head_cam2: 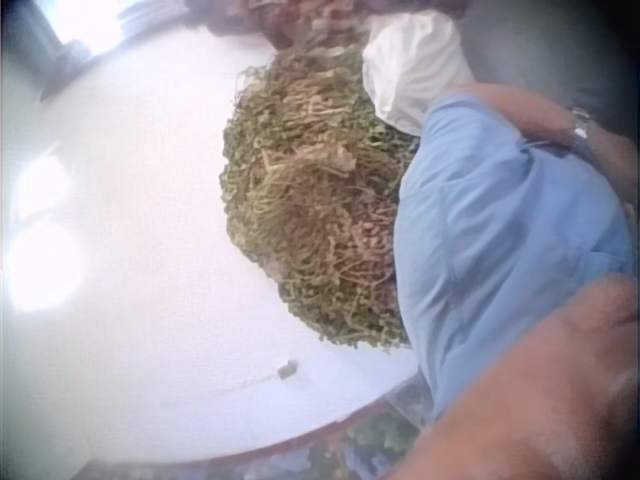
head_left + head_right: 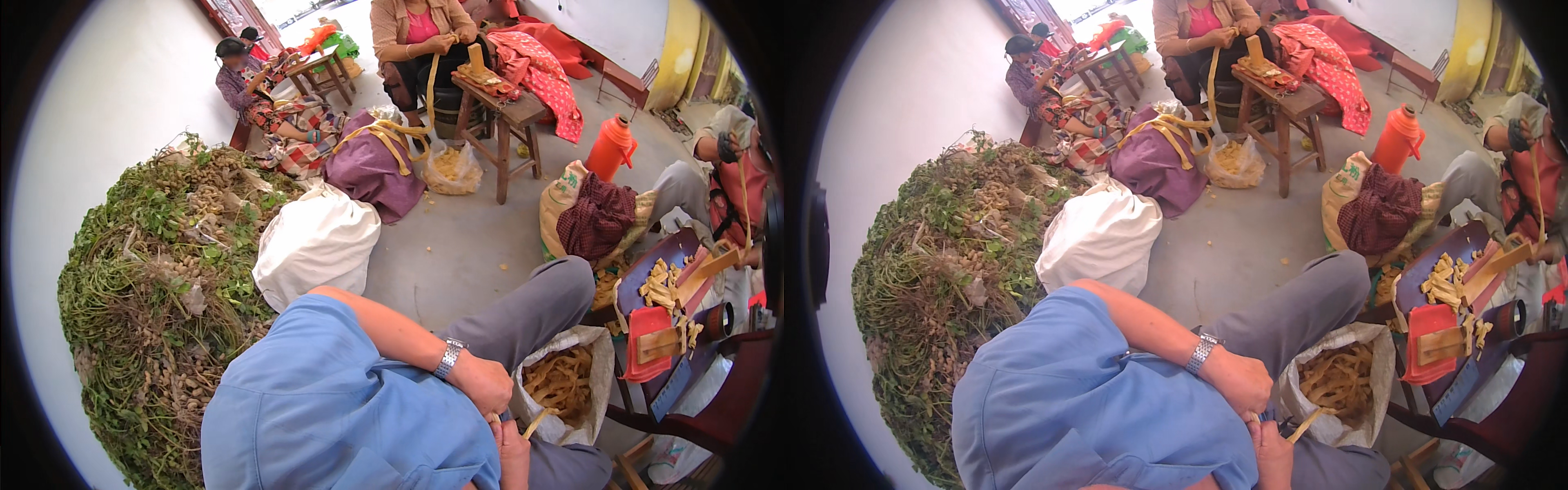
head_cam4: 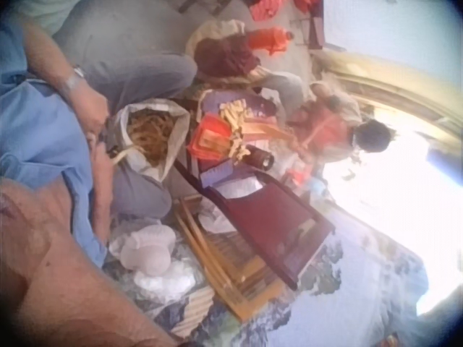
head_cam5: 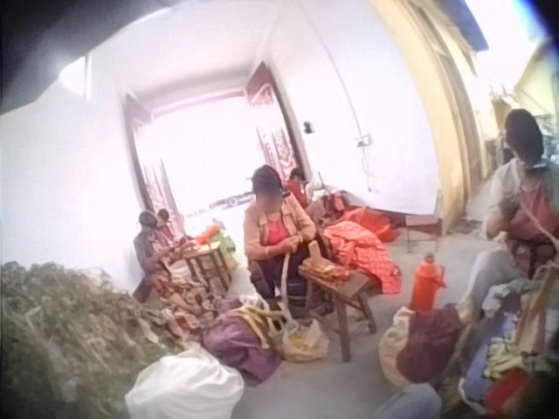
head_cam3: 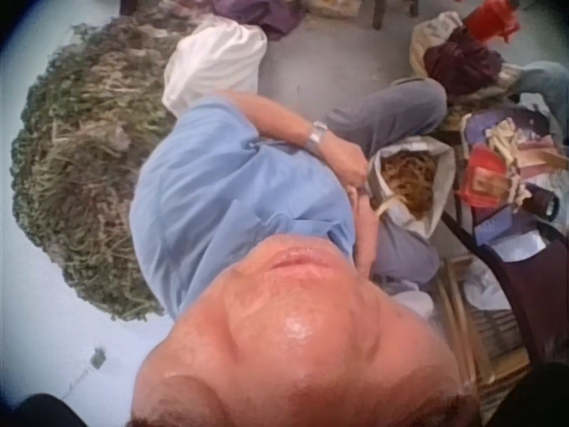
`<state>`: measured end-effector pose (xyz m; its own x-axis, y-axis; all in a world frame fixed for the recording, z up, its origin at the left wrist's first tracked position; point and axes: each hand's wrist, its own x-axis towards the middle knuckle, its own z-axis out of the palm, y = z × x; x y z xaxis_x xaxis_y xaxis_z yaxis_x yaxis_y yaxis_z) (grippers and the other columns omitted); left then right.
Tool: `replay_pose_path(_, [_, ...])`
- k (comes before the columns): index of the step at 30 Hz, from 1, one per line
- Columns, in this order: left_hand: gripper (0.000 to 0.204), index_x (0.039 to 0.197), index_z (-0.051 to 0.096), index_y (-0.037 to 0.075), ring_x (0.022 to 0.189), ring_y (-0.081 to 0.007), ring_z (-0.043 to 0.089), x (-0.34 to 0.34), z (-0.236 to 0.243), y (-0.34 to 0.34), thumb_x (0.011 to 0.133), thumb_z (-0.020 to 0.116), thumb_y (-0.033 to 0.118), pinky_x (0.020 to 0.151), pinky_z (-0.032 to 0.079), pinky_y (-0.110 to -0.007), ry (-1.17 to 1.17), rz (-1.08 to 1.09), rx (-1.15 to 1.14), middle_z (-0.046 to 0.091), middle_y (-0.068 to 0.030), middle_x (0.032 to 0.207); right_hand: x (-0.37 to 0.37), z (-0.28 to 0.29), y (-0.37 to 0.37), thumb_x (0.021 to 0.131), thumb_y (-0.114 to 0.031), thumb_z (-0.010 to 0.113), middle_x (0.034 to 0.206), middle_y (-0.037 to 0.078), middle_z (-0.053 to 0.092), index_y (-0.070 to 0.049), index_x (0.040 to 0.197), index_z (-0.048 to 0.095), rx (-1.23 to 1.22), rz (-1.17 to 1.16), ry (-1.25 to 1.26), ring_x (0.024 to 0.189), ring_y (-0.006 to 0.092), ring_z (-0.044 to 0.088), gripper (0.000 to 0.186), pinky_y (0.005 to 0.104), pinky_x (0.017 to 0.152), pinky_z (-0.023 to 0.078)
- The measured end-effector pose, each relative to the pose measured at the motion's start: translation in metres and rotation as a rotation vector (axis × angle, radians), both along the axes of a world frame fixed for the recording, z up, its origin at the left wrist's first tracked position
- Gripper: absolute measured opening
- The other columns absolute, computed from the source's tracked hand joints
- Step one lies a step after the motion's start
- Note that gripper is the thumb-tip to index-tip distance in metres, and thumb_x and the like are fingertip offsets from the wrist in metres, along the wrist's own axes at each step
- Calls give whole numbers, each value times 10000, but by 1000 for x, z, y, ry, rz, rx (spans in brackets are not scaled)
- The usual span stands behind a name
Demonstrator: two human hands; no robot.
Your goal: The person ties long strips of yellowish plant material into knots by hand, taking them from a white bag and placing them onto a surface.
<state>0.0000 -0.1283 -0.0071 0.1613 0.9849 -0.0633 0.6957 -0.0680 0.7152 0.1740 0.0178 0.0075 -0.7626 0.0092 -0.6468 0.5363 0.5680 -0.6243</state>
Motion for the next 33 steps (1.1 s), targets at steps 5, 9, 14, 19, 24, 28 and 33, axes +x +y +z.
replay_pose_path(5, [352, 722, 678, 16, 672, -392, 640, 5, -7, -1, 857, 612, 333, 603, 505, -477, -34, 56, -35, 655, -175, 695, 2, 1, -3, 1012, -578, 431, 1105, 382, 587, -61, 1185, 593, 4, -47, -4, 1026, 556, 567, 569, 563, 826, 463])
replay_pose_path(9, [306, 831, 653, -9, 772, -409, 641, -6, -10, 0, 889, 591, 285, 677, 514, -482, -111, 27, -94, 652, -202, 836, 0, -9, -7, 1012, -493, 469, 988, 353, 592, -49, 1092, 581, 62, -94, 136, 945, 527, 576, 465, 564, 760, 455])
replay_pose_path(14, [277, 1119, 575, 22, 967, -410, 626, -31, 17, 17, 1004, 534, 270, 817, 515, -471, -293, 49, -297, 592, -200, 1080, -6, -14, 5, 1013, -283, 570, 741, 237, 623, -43, 889, 528, 44, -166, 473, 704, 460, 612, 273, 534, 597, 464])
replay_pose_path(19, [256, 1210, 561, 48, 936, -300, 630, -50, 28, 47, 986, 587, 169, 827, 502, -395, -492, 271, -304, 603, -158, 1024, -15, -23, 48, 900, -152, 708, 858, 119, 640, -51, 1096, 633, 331, -186, 848, 725, 303, 650, 232, 405, 600, 518])
replay_pose_path(24, [230, 1195, 595, 28, 856, -79, 553, -64, 30, 123, 982, 619, 112, 776, 485, -266, -512, 359, -162, 614, -6, 958, -22, -11, 102, 883, -125, 726, 839, 96, 624, -71, 1163, 656, 599, -365, 911, 703, 271, 645, 294, 376, 595, 518])
replay_pose_path(28, [199, 1125, 678, 45, 840, -57, 554, -80, 22, 190, 949, 671, 136, 739, 476, -237, -349, 398, 14, 613, 9, 957, -40, -15, 150, 884, -114, 725, 840, 86, 624, -76, 1167, 667, 786, -463, 1013, 713, 262, 649, 291, 374, 614, 523])
replay_pose_path(33, [224, 1152, 712, 52, 852, -48, 567, -95, 14, 256, 952, 680, 150, 736, 473, -220, -317, 436, 135, 652, 10, 949, -63, -16, 207, 888, -97, 717, 878, 93, 655, -58, 1124, 699, 876, -554, 1035, 746, 268, 667, 241, 375, 651, 537])
